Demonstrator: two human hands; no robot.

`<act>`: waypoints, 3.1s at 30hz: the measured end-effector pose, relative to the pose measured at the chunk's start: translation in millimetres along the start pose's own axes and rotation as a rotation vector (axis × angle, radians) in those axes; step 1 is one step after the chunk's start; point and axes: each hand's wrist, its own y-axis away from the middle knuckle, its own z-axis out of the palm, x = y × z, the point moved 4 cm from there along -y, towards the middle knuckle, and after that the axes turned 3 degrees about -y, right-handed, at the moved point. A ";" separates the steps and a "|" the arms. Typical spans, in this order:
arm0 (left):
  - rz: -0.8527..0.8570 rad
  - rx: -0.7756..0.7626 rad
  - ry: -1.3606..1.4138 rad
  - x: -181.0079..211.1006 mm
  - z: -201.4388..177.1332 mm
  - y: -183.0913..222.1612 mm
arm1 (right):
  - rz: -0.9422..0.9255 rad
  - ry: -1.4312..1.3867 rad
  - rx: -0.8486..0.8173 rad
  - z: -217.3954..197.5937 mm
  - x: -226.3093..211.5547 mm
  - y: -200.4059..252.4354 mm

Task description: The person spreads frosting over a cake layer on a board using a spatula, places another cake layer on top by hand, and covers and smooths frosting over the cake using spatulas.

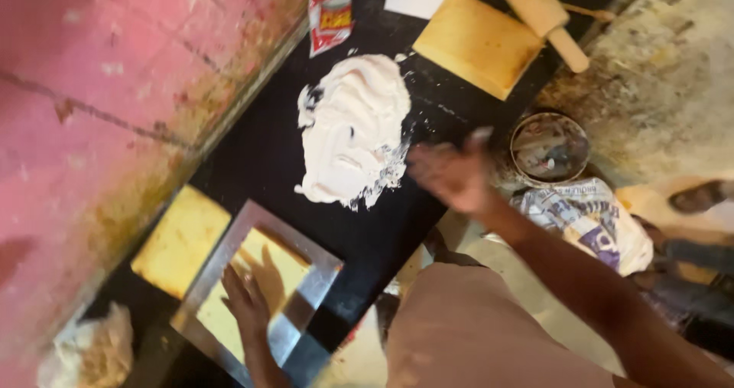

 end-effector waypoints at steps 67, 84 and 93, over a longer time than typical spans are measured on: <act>-0.353 -0.006 2.091 -10.9 -80.1 -2.2 | 0.163 0.188 0.741 63.9 248.8 -93.8; -0.110 -0.407 2.350 10.8 -27.9 -16.8 | -0.530 0.086 0.777 54.8 4.4 96.0; -0.195 -0.548 2.213 43.9 35.6 -46.1 | -1.550 0.031 0.932 56.6 -128.7 435.1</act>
